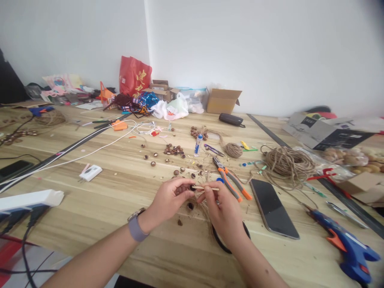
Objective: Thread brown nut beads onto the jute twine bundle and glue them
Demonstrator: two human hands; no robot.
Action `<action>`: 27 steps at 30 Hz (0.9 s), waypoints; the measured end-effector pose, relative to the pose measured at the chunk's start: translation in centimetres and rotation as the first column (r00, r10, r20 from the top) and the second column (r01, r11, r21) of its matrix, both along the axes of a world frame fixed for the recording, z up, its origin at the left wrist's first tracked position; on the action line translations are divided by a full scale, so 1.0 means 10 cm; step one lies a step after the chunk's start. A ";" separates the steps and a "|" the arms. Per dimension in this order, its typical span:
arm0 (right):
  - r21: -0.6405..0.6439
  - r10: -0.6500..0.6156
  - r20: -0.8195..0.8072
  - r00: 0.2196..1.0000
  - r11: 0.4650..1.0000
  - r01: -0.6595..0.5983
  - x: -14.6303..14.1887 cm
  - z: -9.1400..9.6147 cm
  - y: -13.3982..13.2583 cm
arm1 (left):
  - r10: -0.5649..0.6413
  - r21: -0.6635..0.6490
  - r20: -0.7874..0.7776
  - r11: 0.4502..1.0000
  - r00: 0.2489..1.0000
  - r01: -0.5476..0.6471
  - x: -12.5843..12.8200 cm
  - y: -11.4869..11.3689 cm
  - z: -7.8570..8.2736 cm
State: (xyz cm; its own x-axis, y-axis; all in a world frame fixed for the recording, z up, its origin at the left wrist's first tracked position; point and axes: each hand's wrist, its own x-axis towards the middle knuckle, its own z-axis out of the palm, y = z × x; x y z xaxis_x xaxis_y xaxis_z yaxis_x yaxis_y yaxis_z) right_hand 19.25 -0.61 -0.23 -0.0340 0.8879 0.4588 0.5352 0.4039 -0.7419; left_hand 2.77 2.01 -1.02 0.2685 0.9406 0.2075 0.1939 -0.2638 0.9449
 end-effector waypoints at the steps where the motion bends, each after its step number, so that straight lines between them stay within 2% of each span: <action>1: -0.008 0.005 -0.005 1.000 1.000 -0.005 0.00 0.00 0.00 | 0.002 0.002 -0.005 1.000 1.000 -0.002 0.00 0.00 0.00; 13: -0.075 0.007 -0.029 1.000 0.997 -0.009 -0.01 0.01 0.01 | 0.010 -0.035 0.017 0.999 1.000 -0.009 0.01 0.00 0.02; 21: -0.063 -0.004 -0.053 0.999 0.998 0.000 0.00 0.04 0.01 | -0.040 -0.115 0.169 0.992 0.985 0.060 0.03 0.01 -0.04; 27: -0.051 -0.023 -0.049 0.999 0.999 0.020 0.01 0.04 0.02 | -0.072 -0.137 0.124 0.987 0.990 0.089 0.02 0.02 -0.04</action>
State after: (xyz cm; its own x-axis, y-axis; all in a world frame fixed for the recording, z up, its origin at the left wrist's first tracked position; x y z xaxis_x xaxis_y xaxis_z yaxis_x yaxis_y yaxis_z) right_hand 19.31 -0.40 0.20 0.0070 0.9101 0.4143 0.5052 0.3543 -0.7869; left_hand 3.01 2.25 -1.38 0.3260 0.9391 0.1085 0.0623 -0.1358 0.9888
